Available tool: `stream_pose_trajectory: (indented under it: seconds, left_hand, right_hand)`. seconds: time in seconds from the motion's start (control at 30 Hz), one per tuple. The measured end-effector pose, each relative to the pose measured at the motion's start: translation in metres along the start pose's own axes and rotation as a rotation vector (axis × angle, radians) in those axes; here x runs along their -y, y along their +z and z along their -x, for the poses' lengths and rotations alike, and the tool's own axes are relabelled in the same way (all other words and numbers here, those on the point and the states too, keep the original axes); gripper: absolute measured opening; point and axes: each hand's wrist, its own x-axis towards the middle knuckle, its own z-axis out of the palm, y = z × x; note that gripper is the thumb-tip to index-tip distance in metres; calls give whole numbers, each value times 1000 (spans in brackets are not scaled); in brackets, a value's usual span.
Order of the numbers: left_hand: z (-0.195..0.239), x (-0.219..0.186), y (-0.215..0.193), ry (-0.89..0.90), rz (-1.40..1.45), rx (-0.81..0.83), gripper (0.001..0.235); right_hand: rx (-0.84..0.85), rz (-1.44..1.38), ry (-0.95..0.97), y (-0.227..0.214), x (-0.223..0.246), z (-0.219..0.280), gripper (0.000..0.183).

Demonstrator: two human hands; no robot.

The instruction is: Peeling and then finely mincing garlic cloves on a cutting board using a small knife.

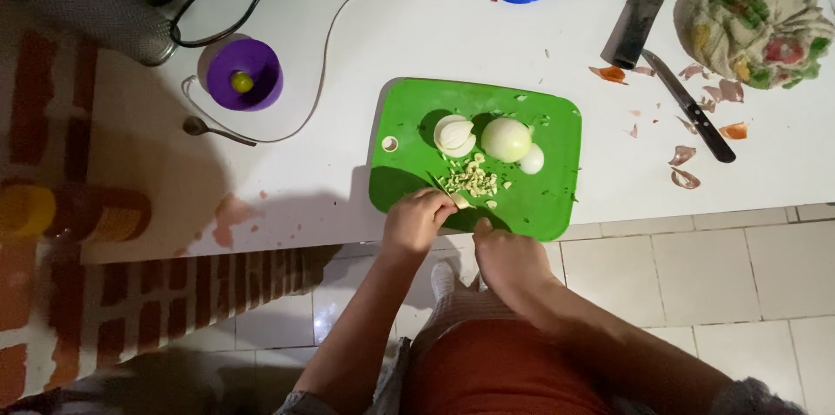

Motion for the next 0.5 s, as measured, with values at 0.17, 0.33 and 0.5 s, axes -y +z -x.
stream_pose_trajectory:
  seconds: [0.17,0.33,0.5]
  left_hand:
    - [-1,0,-2,80,32,-51,10]
    - [0,-4,-6,74,37,-43,11]
    - [3,-6,-13,119,32,-34,13]
  right_hand:
    - [-8,-56,4,0,-1,-7,8]
    - [-91,-215,-7,-35,-2,6,12]
    - [-76,-365,51,-55,-13,22,24]
